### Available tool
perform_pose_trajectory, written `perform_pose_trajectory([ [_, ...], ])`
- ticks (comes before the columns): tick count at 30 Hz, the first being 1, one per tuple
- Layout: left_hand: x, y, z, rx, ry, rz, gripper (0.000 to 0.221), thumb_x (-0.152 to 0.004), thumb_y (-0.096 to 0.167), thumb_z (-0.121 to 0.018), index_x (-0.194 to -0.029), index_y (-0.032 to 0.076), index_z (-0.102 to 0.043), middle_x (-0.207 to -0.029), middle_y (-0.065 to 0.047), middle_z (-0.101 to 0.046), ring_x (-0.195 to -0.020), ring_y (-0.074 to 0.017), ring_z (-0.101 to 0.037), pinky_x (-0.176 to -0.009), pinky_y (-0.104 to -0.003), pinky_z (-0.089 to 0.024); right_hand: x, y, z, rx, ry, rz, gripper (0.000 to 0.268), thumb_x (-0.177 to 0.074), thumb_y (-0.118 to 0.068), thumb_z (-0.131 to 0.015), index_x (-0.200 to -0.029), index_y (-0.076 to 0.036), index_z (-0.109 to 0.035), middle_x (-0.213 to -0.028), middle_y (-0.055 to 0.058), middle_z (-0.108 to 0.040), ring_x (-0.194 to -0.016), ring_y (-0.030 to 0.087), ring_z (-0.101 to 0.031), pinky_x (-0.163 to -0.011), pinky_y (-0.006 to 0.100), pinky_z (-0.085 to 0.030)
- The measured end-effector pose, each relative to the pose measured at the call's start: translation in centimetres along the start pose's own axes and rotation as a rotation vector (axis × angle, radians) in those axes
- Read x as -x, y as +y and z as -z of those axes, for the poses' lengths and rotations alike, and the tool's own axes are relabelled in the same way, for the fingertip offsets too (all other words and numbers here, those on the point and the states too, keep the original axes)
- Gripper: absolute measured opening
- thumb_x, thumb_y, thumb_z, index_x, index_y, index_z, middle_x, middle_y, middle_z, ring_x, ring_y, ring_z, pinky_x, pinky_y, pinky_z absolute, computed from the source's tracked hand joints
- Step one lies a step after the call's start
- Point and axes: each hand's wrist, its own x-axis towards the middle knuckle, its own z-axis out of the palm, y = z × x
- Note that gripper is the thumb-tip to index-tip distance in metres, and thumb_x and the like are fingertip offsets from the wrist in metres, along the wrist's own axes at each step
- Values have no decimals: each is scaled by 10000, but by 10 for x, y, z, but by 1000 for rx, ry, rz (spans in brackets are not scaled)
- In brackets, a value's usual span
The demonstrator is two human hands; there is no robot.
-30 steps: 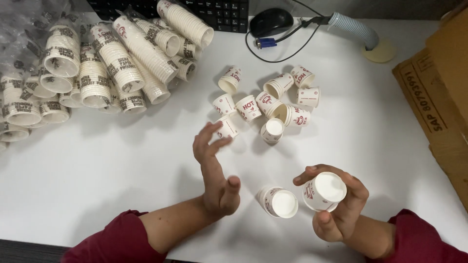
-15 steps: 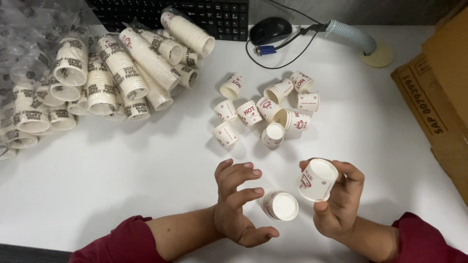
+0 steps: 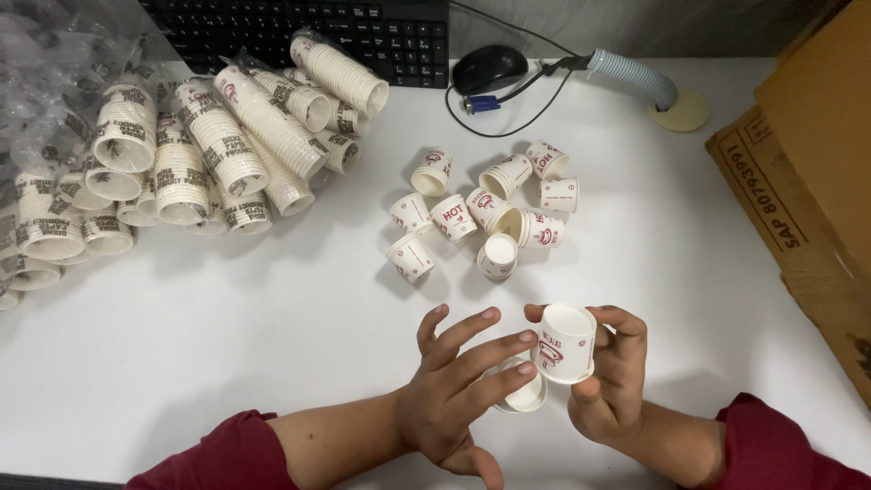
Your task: The person stacks small paper cups into columns and slides a plastic sleeve over a stack by hand.
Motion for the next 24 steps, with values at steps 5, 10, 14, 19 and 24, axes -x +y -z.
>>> perform_pose_trajectory([
  [5,4,-1,-3,22,0,6,928,-999,782,-251,-1445,29,-557,-1491,-195,-616,-1509,-391,-426,-1293,-564,-25,-4,-6,-4,39,-21,12,617,-1096,-366,-569,-1503,-50,-231,-1441,282,-547,-1396,372,-581,-1163,492,-521],
  [10,6,0,-2,13,51,-21,908,-1000,763,-234,-1433,37,-565,-1471,-201,-610,-1495,-409,-447,-1300,-572,-46,-13,-21,-16,-18,-52,0,645,-1091,-344,-572,-1515,-39,-194,-1470,323,-501,-1418,387,-541,-1150,499,-513],
  [14,4,2,-4,33,168,-91,929,-994,765,-204,-1371,19,-610,-1425,-237,-574,-1421,-416,-520,-1277,-568,-106,-24,-37,-19,108,-126,23,534,-1070,-205,-535,-1508,-24,-290,-1476,338,-487,-1432,384,-502,-1205,500,-450],
  [19,7,3,-5,57,209,-146,920,-992,762,-227,-1312,13,-655,-1375,-225,-568,-1330,-380,-590,-1257,-538,-181,-18,-29,-9,334,-156,38,543,-954,-61,-570,-1474,-6,-425,-1365,290,-552,-1284,362,-570,-1100,470,-501],
  [24,13,1,-9,135,232,-173,815,-1054,674,-238,-1246,4,-661,-1329,-184,-574,-1238,-341,-633,-1217,-542,-308,-17,-21,-7,157,-181,259,578,-1023,-24,-556,-1552,-79,-330,-1376,262,-546,-1277,355,-605,-1049,477,-572],
])
